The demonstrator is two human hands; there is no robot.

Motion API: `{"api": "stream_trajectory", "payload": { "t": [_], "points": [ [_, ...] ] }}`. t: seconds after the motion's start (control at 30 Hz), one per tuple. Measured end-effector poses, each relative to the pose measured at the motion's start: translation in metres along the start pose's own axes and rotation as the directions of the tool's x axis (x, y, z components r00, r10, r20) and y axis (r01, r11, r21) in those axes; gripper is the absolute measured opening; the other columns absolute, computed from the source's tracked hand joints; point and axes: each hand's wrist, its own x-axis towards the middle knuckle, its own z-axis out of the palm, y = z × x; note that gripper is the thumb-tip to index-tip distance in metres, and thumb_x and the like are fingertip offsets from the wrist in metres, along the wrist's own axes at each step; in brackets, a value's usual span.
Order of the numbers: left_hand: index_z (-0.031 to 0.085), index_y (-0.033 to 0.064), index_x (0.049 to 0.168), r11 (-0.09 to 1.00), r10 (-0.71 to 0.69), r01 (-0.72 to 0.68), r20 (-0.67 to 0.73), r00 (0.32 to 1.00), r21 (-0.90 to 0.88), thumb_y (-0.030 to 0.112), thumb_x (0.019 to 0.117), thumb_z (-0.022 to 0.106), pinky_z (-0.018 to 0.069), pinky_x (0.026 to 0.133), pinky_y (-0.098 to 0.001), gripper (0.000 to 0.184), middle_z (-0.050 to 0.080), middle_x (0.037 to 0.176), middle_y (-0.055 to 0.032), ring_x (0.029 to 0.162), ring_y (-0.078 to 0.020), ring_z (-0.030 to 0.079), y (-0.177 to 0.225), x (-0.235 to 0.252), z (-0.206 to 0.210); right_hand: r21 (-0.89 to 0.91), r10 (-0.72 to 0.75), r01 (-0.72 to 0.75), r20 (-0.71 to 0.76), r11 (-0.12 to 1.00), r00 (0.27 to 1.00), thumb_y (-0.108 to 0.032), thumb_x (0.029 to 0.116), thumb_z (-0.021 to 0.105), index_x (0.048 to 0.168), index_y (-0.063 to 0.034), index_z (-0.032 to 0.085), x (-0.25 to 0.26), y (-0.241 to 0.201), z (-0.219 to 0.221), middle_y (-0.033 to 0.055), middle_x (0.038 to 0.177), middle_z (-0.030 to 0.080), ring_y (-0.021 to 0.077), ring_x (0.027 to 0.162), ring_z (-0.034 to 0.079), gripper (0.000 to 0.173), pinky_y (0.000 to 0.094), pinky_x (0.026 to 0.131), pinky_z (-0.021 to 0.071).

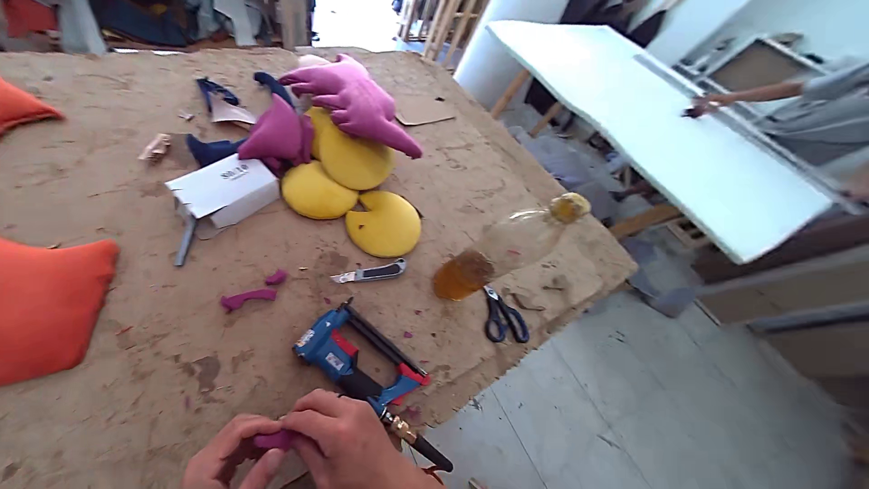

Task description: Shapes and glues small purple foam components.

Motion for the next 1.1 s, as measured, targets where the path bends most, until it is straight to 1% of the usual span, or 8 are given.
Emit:
{"api": "stream_trajectory", "payload": {
  "t": [0.17,0.33,0.43,0.57,0.7,0.87,1.0,1.1],
  "points": [
    [0.068,0.0103,0.119,0.998,0.007,-0.014,0.124,0.992,0.059,0.017,0.0959,0.072,0.0626,0.081,-0.0292,0.025,0.072,0.112,0.0011,0.092,-0.0066,0.071,-0.018,0.024,-0.026,-0.043,0.047,-0.046,0.019,0.998,0.999,-0.011,0.0943,0.067,0.109,-0.0097,0.076,0.012,0.011,0.010,0.0083,0.105,0.073,0.0197,0.092,0.072,0.017,0.0361,0.073,0.0612],
    [0.068,-0.0003,0.118,0.957,0.083,-0.145,0.243,0.966,0.250,0.022,0.0943,0.075,0.0610,0.076,-0.0324,0.033,0.070,0.110,-0.0164,0.089,-0.0149,0.070,-0.027,0.053,-0.046,-0.112,0.068,-0.066,0.013,0.991,0.998,-0.012,0.0923,0.070,0.107,-0.0116,0.078,0.033,0.019,0.013,0.0067,0.102,0.074,0.0191,0.088,0.072,0.017,0.0371,0.070,0.0610],
    [0.071,0.0110,0.114,0.888,0.166,-0.192,0.098,0.981,0.418,0.034,0.0975,0.069,0.0616,0.076,-0.0268,0.029,0.073,0.105,-0.0041,0.088,-0.0081,0.070,-0.033,0.068,-0.059,-0.193,0.158,-0.143,0.069,0.971,0.985,-0.017,0.0937,0.070,0.114,-0.0166,0.076,0.068,0.023,0.001,0.0036,0.108,0.074,0.0176,0.092,0.073,0.022,0.0407,0.075,0.0623],
    [0.076,0.0204,0.111,0.706,0.266,-0.167,-0.039,0.963,0.689,0.042,0.0962,0.067,0.0566,0.097,-0.0394,0.027,0.071,0.117,0.0026,0.115,-0.0140,0.065,-0.058,0.102,-0.086,-0.366,0.269,-0.223,0.080,0.904,0.960,-0.014,0.0984,0.062,0.125,-0.0164,0.071,0.140,0.061,-0.010,0.0078,0.111,0.071,0.0256,0.091,0.072,0.028,0.0489,0.076,0.0608],
    [0.077,0.0262,0.107,0.572,0.291,-0.174,0.000,0.957,0.802,0.038,0.0905,0.072,0.0403,0.112,-0.0584,0.021,0.060,0.142,-0.0011,0.142,-0.0279,0.046,-0.072,0.140,-0.097,-0.419,0.196,-0.094,0.209,0.903,0.958,-0.005,0.0857,0.072,0.140,-0.0231,0.063,0.196,0.095,0.004,0.0104,0.137,0.060,0.0352,0.115,0.063,0.058,0.0547,0.083,0.0579],
    [0.076,0.0157,0.110,0.599,0.128,-0.094,0.021,0.991,0.795,0.023,0.0899,0.076,0.0504,0.107,-0.0468,0.021,0.068,0.130,-0.0036,0.127,-0.0229,0.060,-0.081,0.164,-0.102,-0.399,0.241,-0.059,0.424,0.915,0.873,-0.030,0.0885,0.074,0.142,-0.0316,0.061,0.207,0.092,0.030,0.0039,0.145,0.056,0.0298,0.133,0.052,0.055,0.0548,0.101,0.0507],
    [0.069,0.0032,0.109,0.609,0.257,-0.119,-0.054,0.965,0.784,0.021,0.0872,0.078,0.0597,0.093,-0.0400,0.030,0.072,0.112,-0.0108,0.107,-0.0249,0.070,-0.084,0.165,-0.094,-0.379,0.233,-0.066,0.412,0.923,0.881,-0.025,0.0952,0.064,0.148,-0.0287,0.056,0.200,0.088,0.040,0.0028,0.145,0.059,0.0300,0.138,0.049,0.053,0.0523,0.106,0.0486],
    [0.068,0.0035,0.109,0.571,0.412,-0.252,-0.007,0.911,0.781,0.019,0.0890,0.076,0.0616,0.091,-0.0396,0.027,0.073,0.115,-0.0124,0.111,-0.0256,0.071,-0.091,0.160,-0.091,-0.176,0.245,-0.180,0.497,0.968,0.833,-0.032,0.0948,0.065,0.146,-0.0165,0.054,0.201,0.087,0.026,0.0065,0.138,0.063,0.0250,0.130,0.057,0.055,0.0502,0.105,0.0494]
  ]
}}
